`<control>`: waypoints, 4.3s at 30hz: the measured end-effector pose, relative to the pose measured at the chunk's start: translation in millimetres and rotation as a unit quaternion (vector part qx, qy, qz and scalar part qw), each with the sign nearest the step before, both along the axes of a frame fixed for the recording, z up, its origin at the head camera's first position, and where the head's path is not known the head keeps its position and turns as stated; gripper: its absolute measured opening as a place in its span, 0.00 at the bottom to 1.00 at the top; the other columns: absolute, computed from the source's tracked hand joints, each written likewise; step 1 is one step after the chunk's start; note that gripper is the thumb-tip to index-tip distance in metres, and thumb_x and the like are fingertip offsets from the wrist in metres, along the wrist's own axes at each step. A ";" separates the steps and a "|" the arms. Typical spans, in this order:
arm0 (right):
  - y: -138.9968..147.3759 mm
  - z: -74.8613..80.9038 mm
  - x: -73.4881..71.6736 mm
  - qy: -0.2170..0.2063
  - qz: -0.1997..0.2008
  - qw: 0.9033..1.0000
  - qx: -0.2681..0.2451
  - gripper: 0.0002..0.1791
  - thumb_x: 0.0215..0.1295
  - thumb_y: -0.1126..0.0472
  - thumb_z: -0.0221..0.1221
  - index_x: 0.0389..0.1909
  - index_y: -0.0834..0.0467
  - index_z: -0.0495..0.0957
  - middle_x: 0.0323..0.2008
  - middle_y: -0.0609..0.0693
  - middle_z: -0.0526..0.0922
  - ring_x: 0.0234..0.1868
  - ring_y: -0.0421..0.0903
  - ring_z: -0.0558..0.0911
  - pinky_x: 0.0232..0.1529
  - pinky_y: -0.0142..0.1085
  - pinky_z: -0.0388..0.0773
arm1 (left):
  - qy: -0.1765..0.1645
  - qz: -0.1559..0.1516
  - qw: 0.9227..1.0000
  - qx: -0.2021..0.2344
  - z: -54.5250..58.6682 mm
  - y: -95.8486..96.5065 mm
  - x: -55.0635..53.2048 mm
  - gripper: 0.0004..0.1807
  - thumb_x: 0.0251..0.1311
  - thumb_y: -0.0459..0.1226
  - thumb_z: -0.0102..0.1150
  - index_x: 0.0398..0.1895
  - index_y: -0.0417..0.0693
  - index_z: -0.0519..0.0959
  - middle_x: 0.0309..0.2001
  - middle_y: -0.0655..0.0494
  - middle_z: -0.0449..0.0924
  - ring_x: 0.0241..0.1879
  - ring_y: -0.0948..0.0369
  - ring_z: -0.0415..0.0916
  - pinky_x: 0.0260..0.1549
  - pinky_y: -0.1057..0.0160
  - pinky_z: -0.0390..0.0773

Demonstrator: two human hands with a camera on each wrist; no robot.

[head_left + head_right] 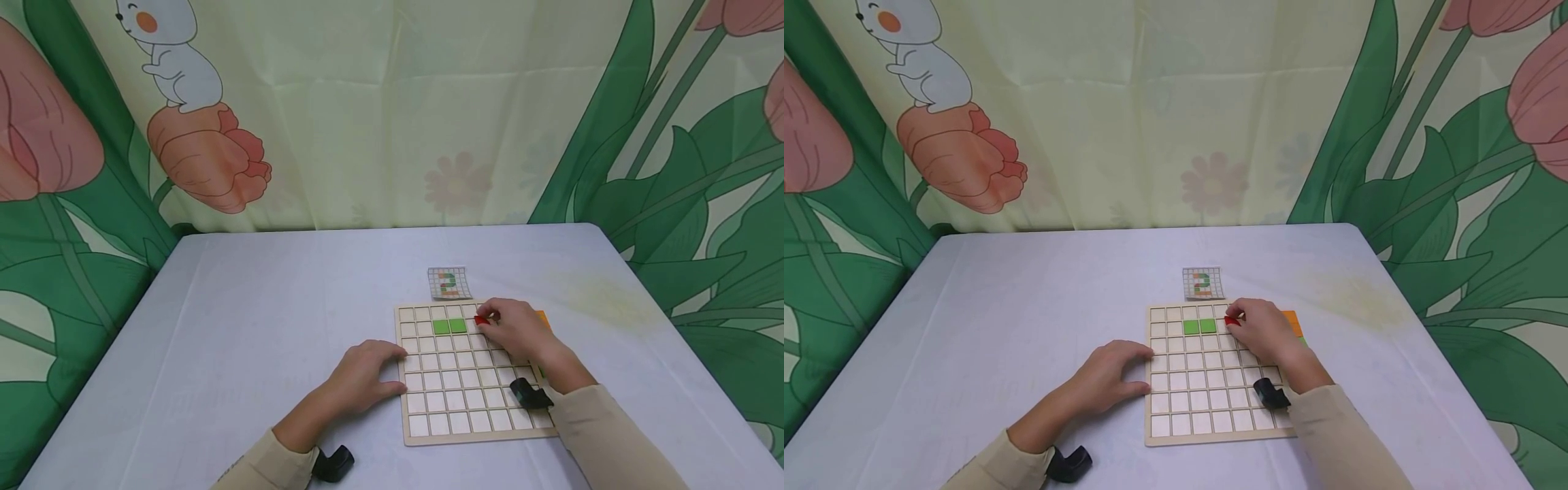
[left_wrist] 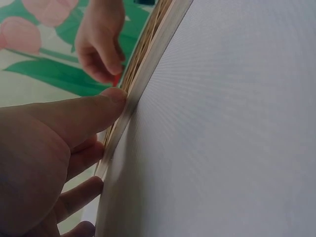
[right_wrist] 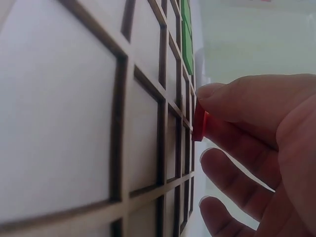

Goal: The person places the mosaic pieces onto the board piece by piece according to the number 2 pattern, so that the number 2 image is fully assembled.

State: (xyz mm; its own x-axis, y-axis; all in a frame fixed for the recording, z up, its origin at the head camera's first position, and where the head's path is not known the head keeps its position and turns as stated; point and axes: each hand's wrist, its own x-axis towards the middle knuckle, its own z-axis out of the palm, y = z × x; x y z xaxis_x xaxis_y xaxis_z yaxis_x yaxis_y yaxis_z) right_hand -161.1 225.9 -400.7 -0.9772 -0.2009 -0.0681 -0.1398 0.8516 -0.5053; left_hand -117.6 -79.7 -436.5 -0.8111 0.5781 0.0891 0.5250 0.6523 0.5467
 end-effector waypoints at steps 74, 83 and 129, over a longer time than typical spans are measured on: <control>3.2 -0.2 15.2 -0.052 0.026 0.998 -0.041 0.27 0.64 0.60 0.63 0.65 0.58 0.76 0.57 0.61 0.80 0.53 0.60 0.79 0.53 0.53 0.76 | 0.001 0.003 1.000 0.002 -0.3 -1.5 2.1 0.25 0.56 0.44 0.72 0.57 0.47 0.80 0.55 0.56 0.81 0.59 0.54 0.74 0.59 0.51 0.72; 20.0 13.7 18.7 -0.057 -0.016 0.998 -0.013 0.30 0.66 0.55 0.63 0.69 0.57 0.73 0.65 0.65 0.72 0.62 0.64 0.73 0.57 0.59 0.74 | 0.003 0.000 1.000 0.003 -1.0 -1.2 2.0 0.25 0.56 0.43 0.73 0.56 0.47 0.80 0.55 0.56 0.81 0.59 0.54 0.74 0.59 0.50 0.72; 93.2 -8.0 3.3 -0.043 -0.135 0.990 0.007 0.25 0.70 0.56 0.61 0.60 0.70 0.74 0.57 0.71 0.75 0.57 0.68 0.70 0.58 0.63 0.69 | 0.006 -0.001 1.000 0.006 0.1 -0.1 0.5 0.26 0.55 0.44 0.73 0.56 0.47 0.80 0.54 0.56 0.81 0.59 0.55 0.74 0.58 0.50 0.72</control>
